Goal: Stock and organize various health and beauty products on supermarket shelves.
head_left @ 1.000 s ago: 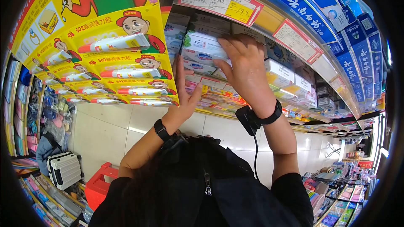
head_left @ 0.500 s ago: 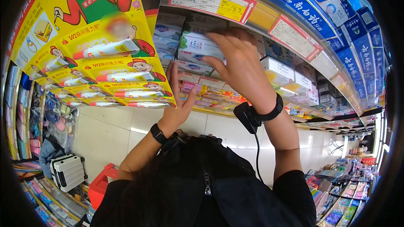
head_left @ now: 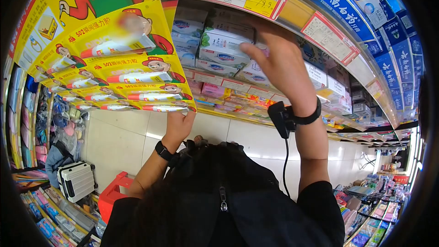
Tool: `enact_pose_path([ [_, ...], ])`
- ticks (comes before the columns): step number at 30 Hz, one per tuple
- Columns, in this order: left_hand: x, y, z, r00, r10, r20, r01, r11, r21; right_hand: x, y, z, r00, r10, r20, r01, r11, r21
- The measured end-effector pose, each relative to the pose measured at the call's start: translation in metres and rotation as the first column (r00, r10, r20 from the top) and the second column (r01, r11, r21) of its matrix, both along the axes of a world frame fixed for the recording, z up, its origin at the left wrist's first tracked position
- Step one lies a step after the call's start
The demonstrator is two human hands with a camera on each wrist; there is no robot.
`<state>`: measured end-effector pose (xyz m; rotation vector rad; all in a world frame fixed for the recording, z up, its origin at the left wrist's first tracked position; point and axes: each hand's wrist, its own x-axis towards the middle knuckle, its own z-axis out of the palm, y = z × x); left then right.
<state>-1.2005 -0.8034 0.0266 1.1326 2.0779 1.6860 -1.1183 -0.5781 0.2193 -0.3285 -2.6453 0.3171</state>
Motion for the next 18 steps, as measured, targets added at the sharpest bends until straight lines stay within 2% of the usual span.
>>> enact_pose_path([
  [1, -0.001, 0.0, 0.002, 1.0, -0.001, -0.02, 0.001, 1.0, -0.009, 0.005, 0.003, 0.002, 1.0, -0.001, 0.001, 0.001, 1.0, 0.0],
  [3, -0.001, 0.004, 0.001, 1.0, 0.002, -0.02, -0.002, 1.0, -0.02, 0.018, 0.01, 0.004, 0.991, -0.097, -0.095, 0.103, 0.993, 0.055],
  [4, -0.001, 0.008, 0.0, 1.0, 0.005, -0.024, -0.005, 1.0, -0.029, 0.026, 0.016, 0.005, 0.984, -0.179, -0.019, 0.18, 0.983, 0.043],
  [5, -0.002, 0.011, 0.0, 1.0, -0.005, -0.023, 0.004, 1.0, -0.028, 0.033, 0.021, 0.006, 0.982, -0.189, -0.018, 0.189, 0.981, 0.045],
  [7, -0.002, 0.018, 0.0, 0.999, 0.04, -0.03, -0.039, 0.999, 0.034, 0.046, 0.029, 0.008, 0.975, -0.111, -0.192, 0.132, 0.986, 0.098],
  [8, -0.002, 0.02, 0.0, 0.999, 0.03, -0.029, -0.029, 0.999, 0.037, 0.053, 0.032, 0.009, 0.973, -0.169, -0.154, 0.176, 0.984, 0.033],
  [11, 0.0, 0.026, 0.001, 0.997, 0.02, 0.069, -0.029, 0.99, 0.135, 0.068, 0.041, 0.007, 0.972, -0.189, -0.137, 0.203, 0.975, 0.095],
  [16, -0.004, 0.033, -0.001, 0.999, -0.015, 0.04, 0.009, 0.988, 0.152, 0.078, 0.043, 0.005, 0.972, -0.214, -0.093, 0.22, 0.974, 0.054],
  [18, -0.004, 0.034, -0.003, 0.994, -0.02, 0.107, 0.003, 0.987, 0.162, 0.08, 0.047, 0.002, 0.973, -0.211, -0.09, 0.217, 0.974, 0.062],
])
